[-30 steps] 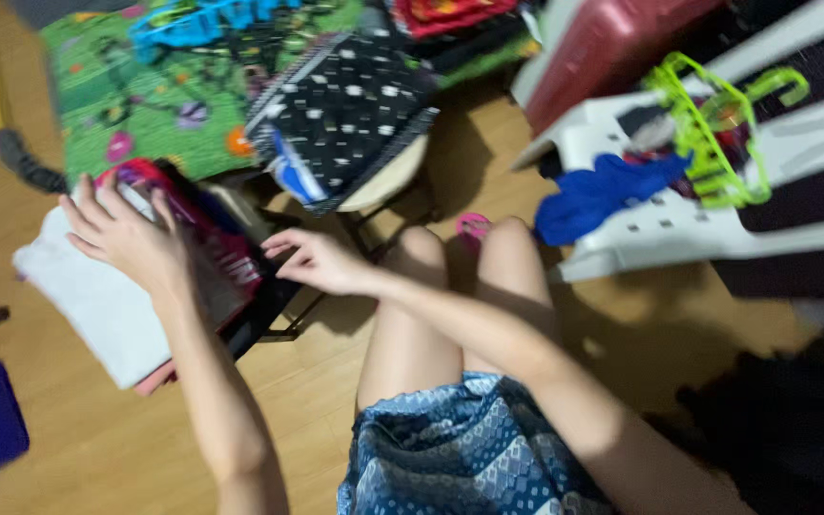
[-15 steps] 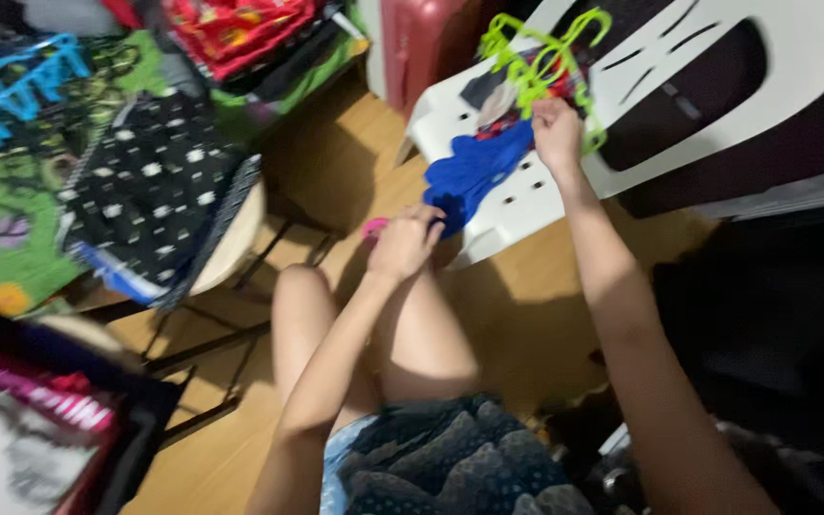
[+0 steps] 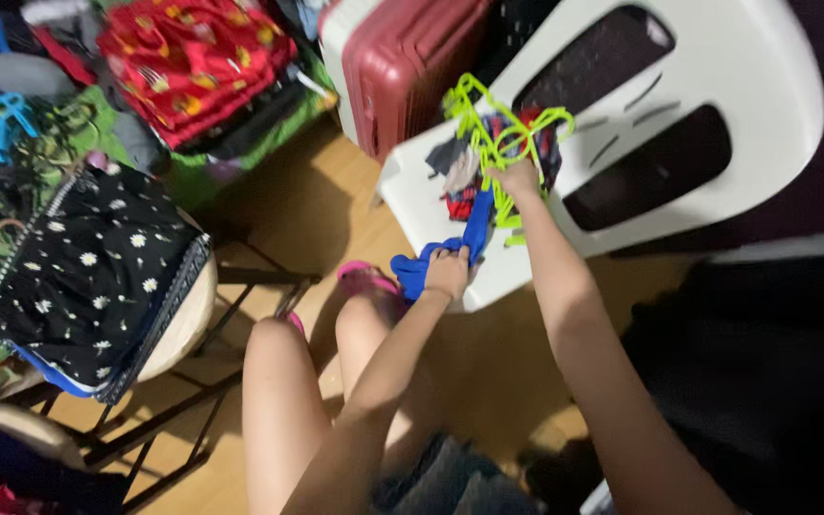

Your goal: The person folds and rolls various items of clothing, including shirts, shorts, and socks, by hand on their lap and places them into piles.

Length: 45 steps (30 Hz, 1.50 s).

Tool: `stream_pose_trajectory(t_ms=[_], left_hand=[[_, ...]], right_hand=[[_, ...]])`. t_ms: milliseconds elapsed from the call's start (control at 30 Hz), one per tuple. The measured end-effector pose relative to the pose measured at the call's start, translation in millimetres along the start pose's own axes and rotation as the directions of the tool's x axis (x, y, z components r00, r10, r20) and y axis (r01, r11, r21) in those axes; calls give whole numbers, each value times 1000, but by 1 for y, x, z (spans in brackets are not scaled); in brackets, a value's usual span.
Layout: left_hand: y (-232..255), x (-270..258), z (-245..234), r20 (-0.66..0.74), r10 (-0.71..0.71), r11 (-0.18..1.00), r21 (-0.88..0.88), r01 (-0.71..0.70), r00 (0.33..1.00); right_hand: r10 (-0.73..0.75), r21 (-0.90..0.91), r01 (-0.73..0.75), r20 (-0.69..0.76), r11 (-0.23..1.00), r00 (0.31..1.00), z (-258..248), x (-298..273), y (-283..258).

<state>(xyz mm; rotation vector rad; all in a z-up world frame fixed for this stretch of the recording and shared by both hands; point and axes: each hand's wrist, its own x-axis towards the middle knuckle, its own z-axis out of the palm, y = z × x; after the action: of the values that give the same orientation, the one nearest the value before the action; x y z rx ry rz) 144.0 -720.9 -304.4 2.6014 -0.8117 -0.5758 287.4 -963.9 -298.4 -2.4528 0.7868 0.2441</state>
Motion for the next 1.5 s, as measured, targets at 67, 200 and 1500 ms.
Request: stream_pose_trajectory(t_ms=[67,200,1500], left_hand=[[8,-11,-15,85,-70,971,-223,88,994],[18,-51,-63,-16,-111,939,-330,99,994],[28,-38,-166,-287,-223,443,-881,-165,932]], right_hand=[[36,209,-34,-9,977,999,6,-4,10],[-93,761,46,19,647,996,-14,-14,4],[-111,650,396,-434,648,894,-183,-196,8]])
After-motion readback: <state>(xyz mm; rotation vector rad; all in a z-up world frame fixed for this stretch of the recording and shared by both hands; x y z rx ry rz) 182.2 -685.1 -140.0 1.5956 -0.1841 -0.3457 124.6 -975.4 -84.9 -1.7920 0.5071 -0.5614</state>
